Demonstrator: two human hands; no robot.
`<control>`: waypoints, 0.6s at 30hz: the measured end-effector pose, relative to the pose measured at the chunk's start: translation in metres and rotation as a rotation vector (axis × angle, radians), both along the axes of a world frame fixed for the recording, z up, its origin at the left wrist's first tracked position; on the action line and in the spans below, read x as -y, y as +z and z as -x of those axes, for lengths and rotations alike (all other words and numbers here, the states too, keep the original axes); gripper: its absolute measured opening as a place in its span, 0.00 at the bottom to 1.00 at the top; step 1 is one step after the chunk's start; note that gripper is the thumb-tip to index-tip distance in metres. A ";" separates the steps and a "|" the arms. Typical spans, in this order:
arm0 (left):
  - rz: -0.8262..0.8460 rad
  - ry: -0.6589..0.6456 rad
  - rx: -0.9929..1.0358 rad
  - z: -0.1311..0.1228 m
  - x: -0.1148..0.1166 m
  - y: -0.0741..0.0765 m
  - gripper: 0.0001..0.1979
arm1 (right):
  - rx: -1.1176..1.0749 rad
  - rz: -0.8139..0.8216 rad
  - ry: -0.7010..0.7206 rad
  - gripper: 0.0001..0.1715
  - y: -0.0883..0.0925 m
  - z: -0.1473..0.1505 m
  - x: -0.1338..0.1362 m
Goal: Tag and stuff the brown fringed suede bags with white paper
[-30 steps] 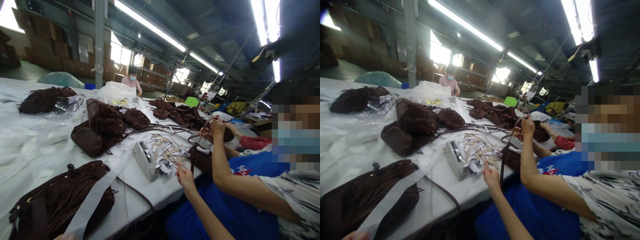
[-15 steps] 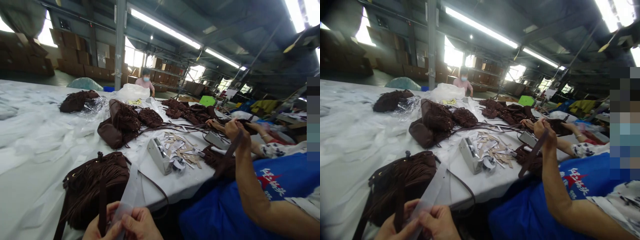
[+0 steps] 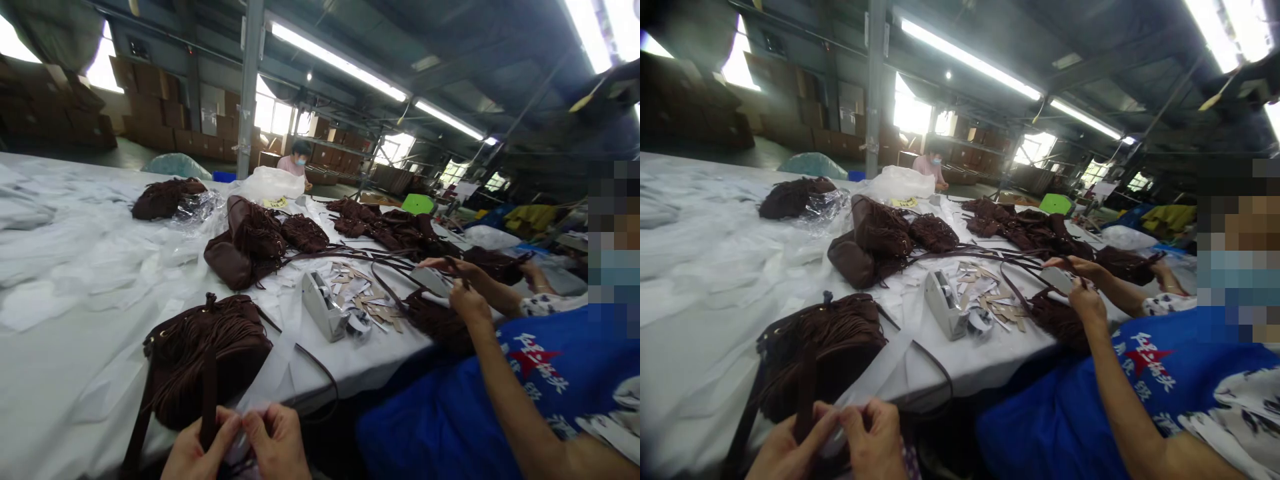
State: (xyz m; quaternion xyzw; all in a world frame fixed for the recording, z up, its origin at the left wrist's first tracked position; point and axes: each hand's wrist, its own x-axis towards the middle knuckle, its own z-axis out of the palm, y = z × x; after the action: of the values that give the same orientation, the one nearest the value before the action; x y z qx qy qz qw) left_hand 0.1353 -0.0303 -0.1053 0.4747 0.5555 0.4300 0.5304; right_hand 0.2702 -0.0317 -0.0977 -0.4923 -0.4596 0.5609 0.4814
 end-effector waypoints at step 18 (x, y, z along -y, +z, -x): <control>-0.099 0.264 0.128 -0.007 -0.013 0.014 0.20 | -0.170 0.237 0.223 0.23 -0.011 0.010 -0.019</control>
State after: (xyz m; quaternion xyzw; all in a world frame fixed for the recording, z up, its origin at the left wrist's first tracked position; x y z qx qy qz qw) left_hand 0.1426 -0.0169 -0.0910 0.3947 0.5564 0.5521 0.4794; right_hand 0.2604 -0.0128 -0.1088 -0.4424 -0.3996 0.7005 0.3922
